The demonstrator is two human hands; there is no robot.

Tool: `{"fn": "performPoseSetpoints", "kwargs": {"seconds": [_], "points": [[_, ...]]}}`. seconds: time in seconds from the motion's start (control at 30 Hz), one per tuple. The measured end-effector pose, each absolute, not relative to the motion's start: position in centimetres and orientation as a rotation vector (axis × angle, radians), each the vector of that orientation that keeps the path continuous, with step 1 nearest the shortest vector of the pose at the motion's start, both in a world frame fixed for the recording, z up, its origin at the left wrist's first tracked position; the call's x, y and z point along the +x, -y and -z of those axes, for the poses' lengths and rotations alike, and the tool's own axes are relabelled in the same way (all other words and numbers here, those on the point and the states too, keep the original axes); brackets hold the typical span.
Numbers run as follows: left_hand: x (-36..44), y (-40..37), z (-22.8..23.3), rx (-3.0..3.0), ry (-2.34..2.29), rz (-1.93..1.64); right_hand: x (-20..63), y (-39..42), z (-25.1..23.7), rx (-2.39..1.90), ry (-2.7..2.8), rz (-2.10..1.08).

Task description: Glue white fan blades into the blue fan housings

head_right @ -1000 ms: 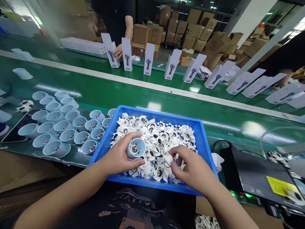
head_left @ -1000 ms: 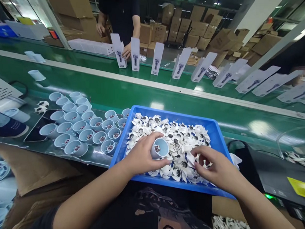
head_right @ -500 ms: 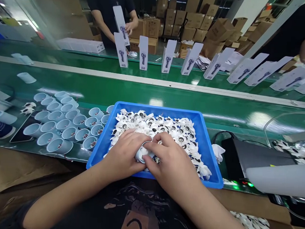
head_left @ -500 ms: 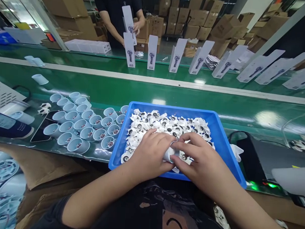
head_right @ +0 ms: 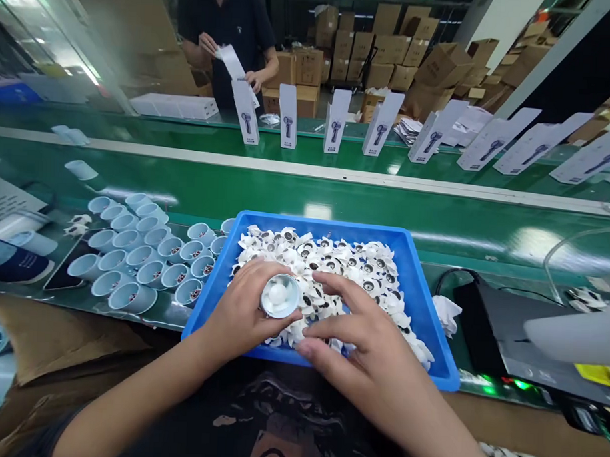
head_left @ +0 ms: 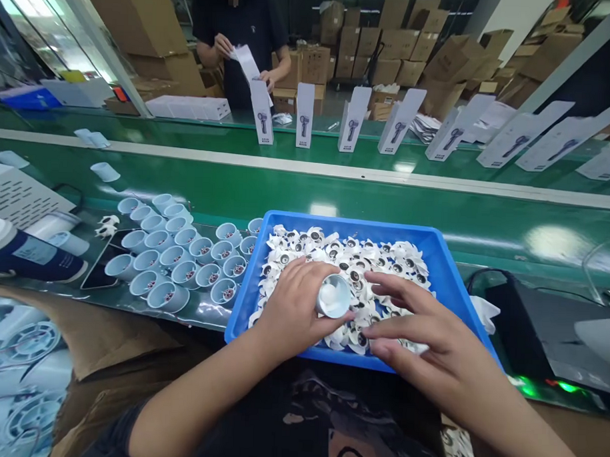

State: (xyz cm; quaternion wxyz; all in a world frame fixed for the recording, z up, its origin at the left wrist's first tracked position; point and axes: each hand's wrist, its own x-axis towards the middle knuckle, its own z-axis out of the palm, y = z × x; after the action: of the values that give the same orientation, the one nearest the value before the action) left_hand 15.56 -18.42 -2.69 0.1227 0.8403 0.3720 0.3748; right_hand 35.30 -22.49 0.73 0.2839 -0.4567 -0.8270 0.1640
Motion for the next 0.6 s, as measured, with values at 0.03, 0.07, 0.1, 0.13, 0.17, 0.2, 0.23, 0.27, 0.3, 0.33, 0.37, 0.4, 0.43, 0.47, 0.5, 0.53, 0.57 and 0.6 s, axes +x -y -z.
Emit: {"fn": "performPoseSetpoints", "kwargs": {"seconds": [0.03,0.07,0.1,0.13,0.17,0.2,0.23,0.27,0.3,0.33,0.37,0.4,0.43,0.47,0.5,0.53,0.57,0.6], "points": [[15.5,18.4,2.7,2.456,-1.083,-1.072,35.4,22.7,-0.5,-1.241,2.24,-0.409],[15.5,18.5,2.7,2.467,-1.063,-1.043,35.5,22.9,-0.3,-1.253,2.269,-0.35],[15.5,18.4,2.6,2.484,-1.031,-0.997,35.7,23.0,0.0,-1.261,2.298,-0.283],[15.5,18.3,2.4,2.501,-1.005,-0.942,36.0,23.2,0.2,-1.268,2.321,-0.22],[15.4,18.0,2.1,2.508,-1.003,-0.881,36.5,23.3,0.3,-1.279,2.323,-0.164],[15.4,17.5,1.7,2.501,-1.025,-0.811,37.1,23.5,0.4,-1.291,2.302,-0.109],[15.3,16.7,1.1,2.478,-1.069,-0.734,37.8,23.7,0.4,-1.305,2.258,-0.053],[15.4,15.6,0.5,2.438,-1.13,-0.654,38.6,24.1,0.4,-1.323,2.201,-0.001],[15.6,14.1,-0.2,2.389,-1.195,-0.588,39.3,24.4,0.4,-1.348,2.14,0.035],[16.0,12.4,-0.8,2.349,-1.259,-0.537,40.0,24.9,0.4,-1.36,2.077,0.06],[16.6,10.4,-1.2,2.318,-1.32,-0.499,40.4,25.3,0.5,-1.366,2.023,0.063],[17.5,8.3,-1.6,2.32,-1.356,-0.481,40.7,25.7,0.6,-1.361,1.988,0.045],[18.5,6.1,-1.7,2.337,-1.411,-0.471,40.8,26.1,0.8,-1.353,1.967,0.007],[19.7,4.1,-1.7,2.349,-1.443,-0.467,40.7,26.5,0.9,-1.328,1.956,-0.034],[20.9,2.2,-1.5,2.36,-1.463,-0.449,40.5,26.8,1.1,-1.297,1.949,-0.064],[22.2,0.6,-1.2,2.364,-1.489,-0.411,40.4,27.2,1.2,-1.271,1.945,-0.084],[23.3,-0.7,-0.8,2.367,-1.506,-0.365,40.2,27.5,1.4,-1.254,1.941,-0.09],[24.3,-1.8,-0.4,2.371,-1.516,-0.312,40.2,27.8,1.5,-1.24,1.934,-0.086]]}}
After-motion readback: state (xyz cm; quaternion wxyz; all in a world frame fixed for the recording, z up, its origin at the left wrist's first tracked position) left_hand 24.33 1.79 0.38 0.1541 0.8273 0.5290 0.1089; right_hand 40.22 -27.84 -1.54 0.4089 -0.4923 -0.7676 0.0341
